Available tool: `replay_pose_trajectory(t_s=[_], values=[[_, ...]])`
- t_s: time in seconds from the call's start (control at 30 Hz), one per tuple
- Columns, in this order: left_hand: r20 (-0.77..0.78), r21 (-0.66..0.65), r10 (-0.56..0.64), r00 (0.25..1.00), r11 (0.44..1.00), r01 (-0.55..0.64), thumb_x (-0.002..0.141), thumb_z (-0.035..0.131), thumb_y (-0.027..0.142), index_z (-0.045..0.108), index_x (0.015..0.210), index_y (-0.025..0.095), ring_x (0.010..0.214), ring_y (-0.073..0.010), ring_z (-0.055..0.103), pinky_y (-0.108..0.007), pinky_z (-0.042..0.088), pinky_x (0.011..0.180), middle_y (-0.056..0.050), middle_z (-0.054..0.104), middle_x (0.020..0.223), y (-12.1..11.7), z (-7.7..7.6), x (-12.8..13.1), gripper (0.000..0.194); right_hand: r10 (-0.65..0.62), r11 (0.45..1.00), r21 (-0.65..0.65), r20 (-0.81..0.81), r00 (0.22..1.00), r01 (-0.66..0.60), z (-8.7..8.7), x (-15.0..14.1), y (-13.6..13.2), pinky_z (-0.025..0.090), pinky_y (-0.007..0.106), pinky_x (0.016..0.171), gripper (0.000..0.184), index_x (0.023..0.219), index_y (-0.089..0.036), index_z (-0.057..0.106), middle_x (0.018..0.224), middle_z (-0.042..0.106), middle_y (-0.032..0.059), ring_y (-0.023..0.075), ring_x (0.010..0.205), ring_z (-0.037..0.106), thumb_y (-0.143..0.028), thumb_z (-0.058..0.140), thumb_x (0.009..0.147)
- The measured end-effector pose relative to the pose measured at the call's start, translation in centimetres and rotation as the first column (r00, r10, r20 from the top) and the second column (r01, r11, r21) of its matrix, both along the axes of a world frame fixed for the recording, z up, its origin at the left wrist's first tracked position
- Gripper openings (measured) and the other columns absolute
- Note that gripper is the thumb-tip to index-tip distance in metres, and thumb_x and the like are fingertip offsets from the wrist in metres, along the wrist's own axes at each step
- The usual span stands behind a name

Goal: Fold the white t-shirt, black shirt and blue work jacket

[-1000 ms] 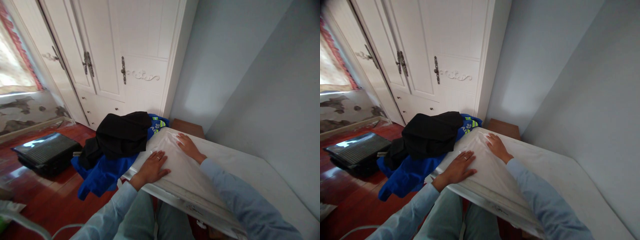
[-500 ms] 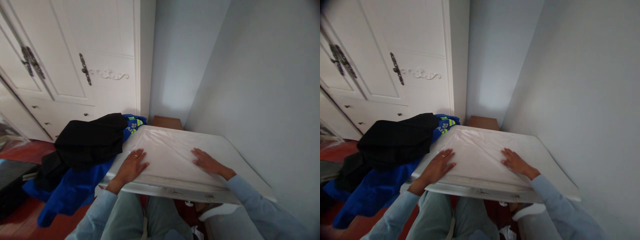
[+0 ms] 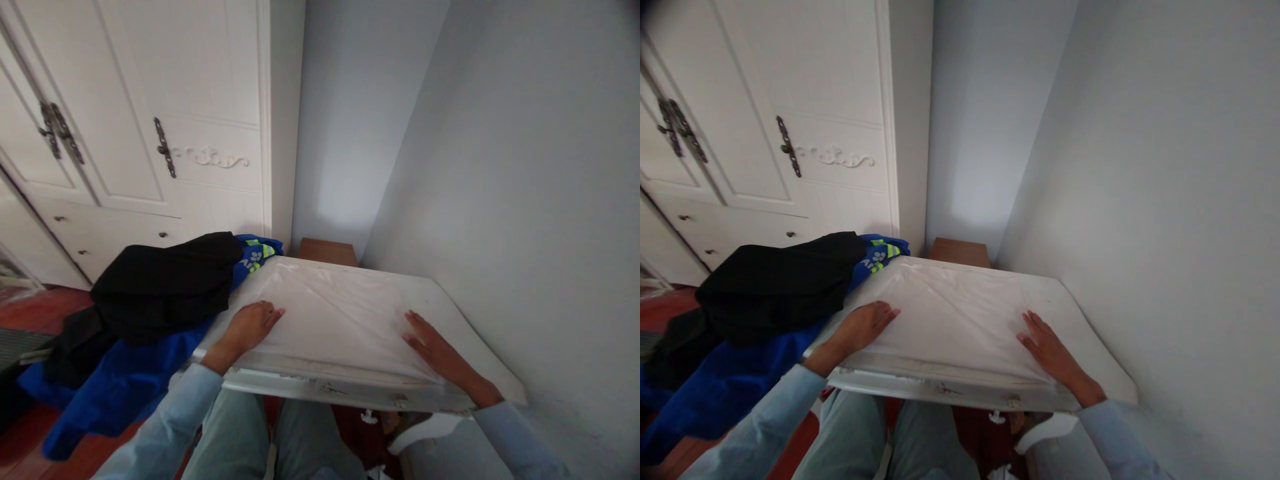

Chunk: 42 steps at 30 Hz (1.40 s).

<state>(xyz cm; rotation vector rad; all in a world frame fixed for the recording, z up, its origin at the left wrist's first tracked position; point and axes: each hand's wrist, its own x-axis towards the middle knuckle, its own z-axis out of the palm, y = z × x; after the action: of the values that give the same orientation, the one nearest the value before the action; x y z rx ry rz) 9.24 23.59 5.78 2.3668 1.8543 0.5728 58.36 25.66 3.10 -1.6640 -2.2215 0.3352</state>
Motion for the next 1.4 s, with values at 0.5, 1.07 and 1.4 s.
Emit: replay_pose_trajectory(t_s=[0.5,1.07,1.4], values=[[-0.171,0.053,-0.038,0.985,0.997,0.048,0.098,0.035,0.060,0.045,0.148,0.008,0.148,-0.0359,0.033,-0.053,0.028,0.122,-0.025,0.039,0.156,3.7,-3.4,7.3,0.073,0.426,0.894,0.023,0.264,0.866,-0.447,-1.3,-16.9,18.2,0.025,0.047,0.125,0.073,0.152,-0.015,0.044,0.161,0.035,0.0146,0.0260,0.151,0.030,-0.064,0.023,0.101],[-0.143,0.069,-0.040,0.989,0.996,0.050,0.097,0.039,0.059,0.047,0.146,0.009,0.146,-0.0377,0.037,-0.054,0.027,0.121,-0.024,0.046,0.152,3.6,-3.5,7.4,0.071,0.606,0.753,0.057,0.328,0.724,-0.656,0.3,-27.2,15.5,0.021,0.048,0.124,0.061,0.155,-0.018,0.037,0.164,0.028,0.0131,0.0254,0.154,0.021,-0.051,0.027,0.105],[-0.125,0.021,-0.027,0.992,0.999,0.030,0.096,0.040,0.062,0.045,0.149,0.009,0.148,-0.0375,0.032,-0.054,0.026,0.122,-0.023,0.039,0.156,3.5,-3.1,7.4,0.075,0.335,0.925,0.026,0.409,0.849,-0.378,1.5,-26.0,16.8,0.028,0.059,0.118,0.066,0.154,-0.006,0.036,0.159,0.031,0.0260,0.0366,0.150,0.028,-0.048,0.031,0.103]])
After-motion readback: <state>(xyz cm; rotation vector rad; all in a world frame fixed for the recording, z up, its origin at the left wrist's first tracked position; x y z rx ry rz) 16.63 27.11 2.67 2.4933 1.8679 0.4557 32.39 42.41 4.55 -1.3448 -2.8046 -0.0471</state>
